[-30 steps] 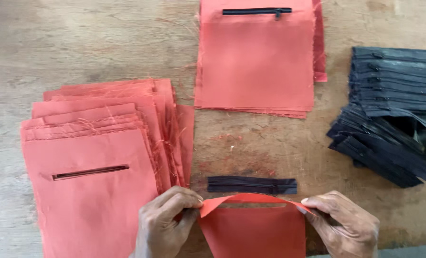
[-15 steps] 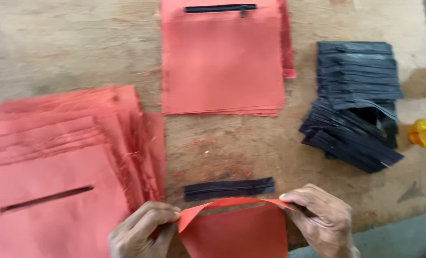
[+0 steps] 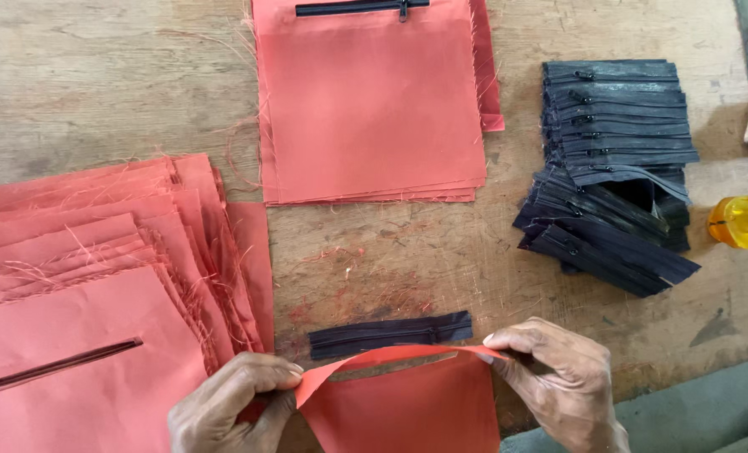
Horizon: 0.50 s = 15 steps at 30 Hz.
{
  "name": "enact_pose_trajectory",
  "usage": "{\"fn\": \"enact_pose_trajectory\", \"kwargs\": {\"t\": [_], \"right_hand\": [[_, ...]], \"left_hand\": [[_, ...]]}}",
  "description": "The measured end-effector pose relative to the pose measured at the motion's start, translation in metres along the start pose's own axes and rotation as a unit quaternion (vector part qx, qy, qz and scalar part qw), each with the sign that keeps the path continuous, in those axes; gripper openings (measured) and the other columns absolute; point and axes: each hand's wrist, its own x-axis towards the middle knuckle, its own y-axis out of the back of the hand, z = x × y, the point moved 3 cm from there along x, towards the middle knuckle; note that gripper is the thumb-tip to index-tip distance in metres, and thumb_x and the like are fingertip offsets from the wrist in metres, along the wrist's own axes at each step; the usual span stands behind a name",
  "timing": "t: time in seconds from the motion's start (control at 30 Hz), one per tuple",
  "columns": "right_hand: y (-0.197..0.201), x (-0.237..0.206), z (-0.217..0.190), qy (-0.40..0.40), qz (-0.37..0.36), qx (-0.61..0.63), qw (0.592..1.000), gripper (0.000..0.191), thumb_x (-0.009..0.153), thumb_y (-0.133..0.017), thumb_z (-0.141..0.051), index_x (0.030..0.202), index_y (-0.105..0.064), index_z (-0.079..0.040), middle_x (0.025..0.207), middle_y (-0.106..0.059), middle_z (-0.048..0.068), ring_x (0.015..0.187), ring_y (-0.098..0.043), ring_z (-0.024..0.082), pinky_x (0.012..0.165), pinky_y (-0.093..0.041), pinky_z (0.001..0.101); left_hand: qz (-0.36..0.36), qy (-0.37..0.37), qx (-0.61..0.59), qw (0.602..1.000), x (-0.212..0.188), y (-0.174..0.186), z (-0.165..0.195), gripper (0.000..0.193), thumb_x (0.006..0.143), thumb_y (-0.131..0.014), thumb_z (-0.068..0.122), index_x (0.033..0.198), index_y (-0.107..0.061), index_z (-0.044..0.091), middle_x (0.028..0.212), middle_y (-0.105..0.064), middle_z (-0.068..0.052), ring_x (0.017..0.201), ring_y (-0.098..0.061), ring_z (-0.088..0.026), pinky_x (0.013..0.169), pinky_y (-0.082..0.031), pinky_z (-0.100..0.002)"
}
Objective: The person repeatedly picks a red fabric piece with a slit and a black zipper, aligns the zipper into the slit, and places the assembled piece on a growing stack. The person handles multiple fabric pieces and zippers one at a time.
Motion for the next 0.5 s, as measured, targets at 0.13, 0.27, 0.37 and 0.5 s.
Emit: {"fn": "enact_pose_trajectory", "kwargs": {"t": [0.13,0.27,0.37,0.5], "right_hand": [[0.0,0.0007,0.003,-0.035,0.018,0.001,0.999,0.015,0.075,-0.085,-0.011,0.088,-0.077,-0.006,0.079,-0.077,0.001,0.062,-0.067,0.006,0.053,-0.05,0.0199],[0.0014,0.0037,0.0042,-0.035,0.014,-0.004,0.999,0.017,0.075,-0.084,-0.012,0.088,-0.077,-0.005,0.08,-0.077,0.002,0.062,-0.066,0.006,0.052,-0.049,0.0197],[0.0015,0.0056,0.0055,-0.056,0.007,0.016,0.998,0.016,0.076,-0.084,-0.011,0.089,-0.078,-0.005,0.078,-0.077,0.001,0.059,-0.065,0.005,0.049,-0.048,0.0193],[0.0009,0.0086,0.0057,-0.072,0.002,0.05,0.996,0.014,0.079,-0.082,-0.01,0.091,-0.078,-0.004,0.08,-0.077,0.001,0.063,-0.066,0.004,0.051,-0.05,0.0187]], "left_hand": [[-0.006,0.004,-0.023,1.0,0.0048,0.0002,0.0011,0.021,0.059,-0.084,-0.007,0.07,-0.068,0.003,0.074,-0.076,-0.006,0.075,-0.08,-0.014,0.068,-0.061,-0.024],[-0.003,0.012,-0.047,0.999,0.0064,-0.0003,-0.002,0.021,0.063,-0.085,-0.006,0.073,-0.068,0.002,0.077,-0.077,-0.006,0.077,-0.079,-0.013,0.072,-0.061,-0.024],[-0.001,0.027,-0.066,0.997,0.0071,-0.001,-0.0058,0.021,0.064,-0.085,-0.007,0.075,-0.069,0.001,0.078,-0.077,-0.006,0.078,-0.078,-0.012,0.071,-0.06,-0.023],[0.004,0.039,-0.068,0.997,0.0078,-0.0011,-0.0075,0.022,0.063,-0.084,-0.009,0.077,-0.069,0.001,0.08,-0.077,-0.005,0.08,-0.078,-0.012,0.073,-0.06,-0.023]]}}
